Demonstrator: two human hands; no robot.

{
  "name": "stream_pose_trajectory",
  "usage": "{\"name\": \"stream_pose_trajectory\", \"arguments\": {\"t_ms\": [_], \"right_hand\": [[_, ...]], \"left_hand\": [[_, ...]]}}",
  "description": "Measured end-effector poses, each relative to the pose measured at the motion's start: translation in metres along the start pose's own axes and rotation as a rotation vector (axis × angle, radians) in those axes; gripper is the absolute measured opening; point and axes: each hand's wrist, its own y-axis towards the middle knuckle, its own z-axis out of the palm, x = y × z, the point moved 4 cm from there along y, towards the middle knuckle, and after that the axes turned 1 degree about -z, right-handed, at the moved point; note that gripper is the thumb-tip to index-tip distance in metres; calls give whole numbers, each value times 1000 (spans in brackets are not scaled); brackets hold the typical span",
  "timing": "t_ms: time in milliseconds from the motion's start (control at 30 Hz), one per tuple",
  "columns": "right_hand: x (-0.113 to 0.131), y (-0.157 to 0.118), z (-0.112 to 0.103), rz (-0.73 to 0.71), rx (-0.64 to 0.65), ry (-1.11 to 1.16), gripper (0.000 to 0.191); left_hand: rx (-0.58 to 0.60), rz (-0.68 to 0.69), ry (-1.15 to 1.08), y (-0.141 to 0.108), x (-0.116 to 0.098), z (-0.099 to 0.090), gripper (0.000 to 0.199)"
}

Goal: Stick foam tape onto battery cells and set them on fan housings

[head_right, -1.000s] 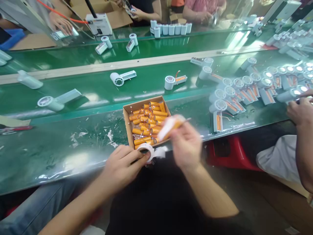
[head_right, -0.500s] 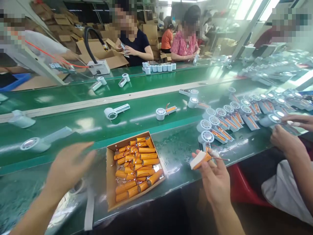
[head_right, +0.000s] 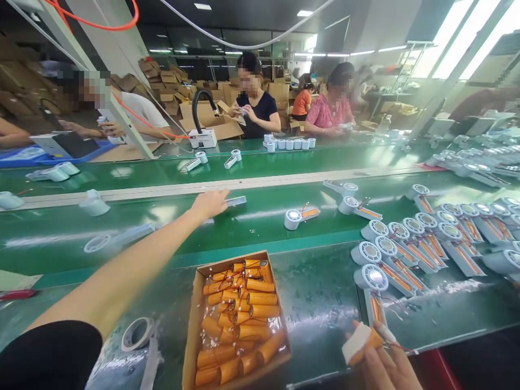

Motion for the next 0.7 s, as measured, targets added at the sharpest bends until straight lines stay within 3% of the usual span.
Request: {"name": "stream_pose_trajectory", "arguments": {"t_ms": [67,167,300,533,700], "right_hand": [[8,-5,29,-46,35,33,79],[29,-15,90,-122,116,96,69],[51,-24,158,-168,283,157,63],[75,-22,211,-329,575,55,52],[104,35,251,-576,573,-134,49]], "left_hand": [[51,136,-18,-9,-22,1,42],[139,312,-38,-23,-56,6,32],[178,414,-44,-34,-78,11,30],[211,379,-64,-30,-87,22,20],[288,487,-257,-29,-99,23,12]]}}
